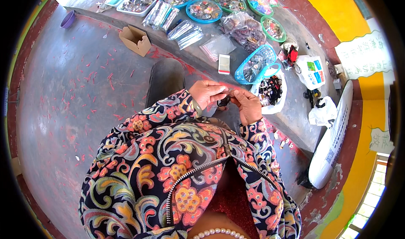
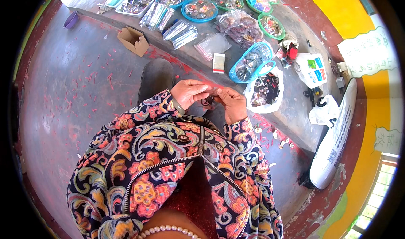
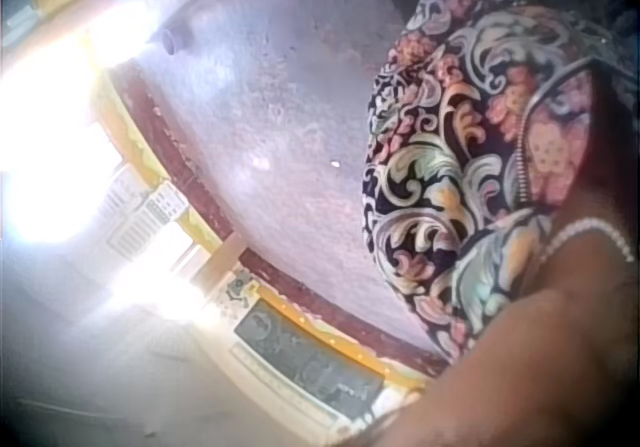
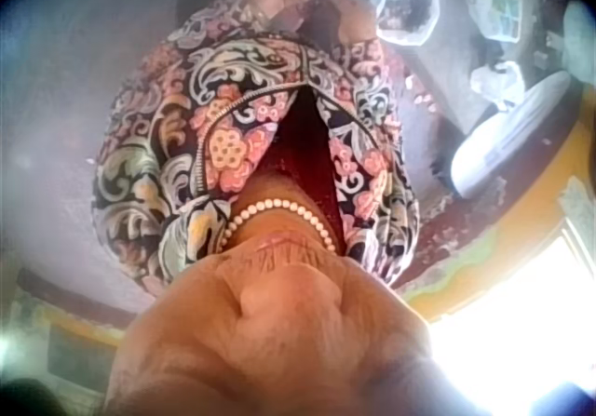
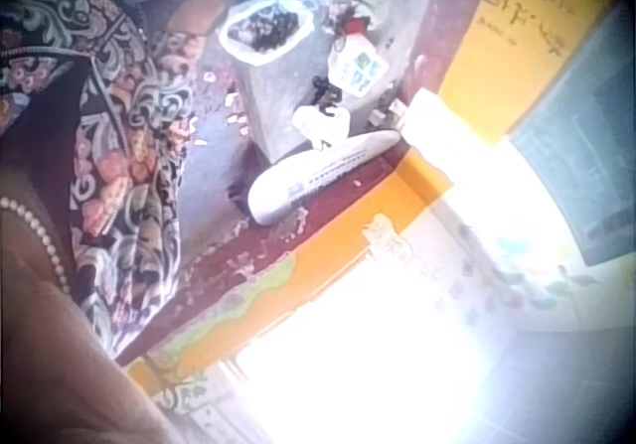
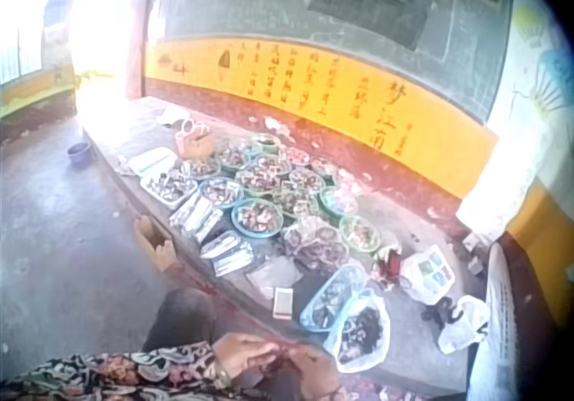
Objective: The person sits on the ground and assembles small keychains by hand. They pick up a small plastic bag, insert a metal ring and a decorative charm, and then place the finished item into a white plastic bag. The process is repeated with multiple items from a pile of components.
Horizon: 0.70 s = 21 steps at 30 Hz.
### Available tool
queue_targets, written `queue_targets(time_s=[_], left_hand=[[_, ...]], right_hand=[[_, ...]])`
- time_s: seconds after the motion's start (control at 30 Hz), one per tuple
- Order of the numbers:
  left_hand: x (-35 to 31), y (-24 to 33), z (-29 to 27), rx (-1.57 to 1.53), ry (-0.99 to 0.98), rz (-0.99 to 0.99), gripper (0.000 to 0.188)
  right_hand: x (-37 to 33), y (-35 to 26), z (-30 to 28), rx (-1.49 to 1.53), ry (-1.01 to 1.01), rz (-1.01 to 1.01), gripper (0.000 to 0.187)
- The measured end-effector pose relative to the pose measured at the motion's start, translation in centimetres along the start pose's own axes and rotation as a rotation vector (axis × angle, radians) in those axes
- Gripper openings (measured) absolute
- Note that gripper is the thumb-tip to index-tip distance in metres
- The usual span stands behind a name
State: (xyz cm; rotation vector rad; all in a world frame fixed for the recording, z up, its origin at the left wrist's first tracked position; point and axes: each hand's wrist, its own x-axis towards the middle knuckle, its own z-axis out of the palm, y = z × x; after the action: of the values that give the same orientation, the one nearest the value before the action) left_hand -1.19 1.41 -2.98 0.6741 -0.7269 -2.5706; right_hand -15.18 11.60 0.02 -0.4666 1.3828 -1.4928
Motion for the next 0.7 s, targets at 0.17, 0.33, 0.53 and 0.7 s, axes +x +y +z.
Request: queue_targets(time_s=[0.17,0.33,0.53,0.7], left_hand=[[0.0,-0.1,0.0,-0.021,-0.013,0.035,0.017],[-0.3,0.4,0.3,-0.067,-0.053,-0.015,0.018],[-0.5,0.6,0.3,-0.078,-0.117,-0.038,0.020],[-0.2,-0.2,-0.1,-0.045,-0.163,0.012,0.021]], right_hand=[[-0.1,-0.2,0.1,0.031,-0.026,-0.046,0.009],[-0.3,-0.1,0.0,0.012,-0.018,-0.061,0.008],[-0.4,0.0,-0.2,0.047,0.000,-0.034,0.008],[0.5,1.1,-1.9,0.156,-0.030,0.133,0.012]])
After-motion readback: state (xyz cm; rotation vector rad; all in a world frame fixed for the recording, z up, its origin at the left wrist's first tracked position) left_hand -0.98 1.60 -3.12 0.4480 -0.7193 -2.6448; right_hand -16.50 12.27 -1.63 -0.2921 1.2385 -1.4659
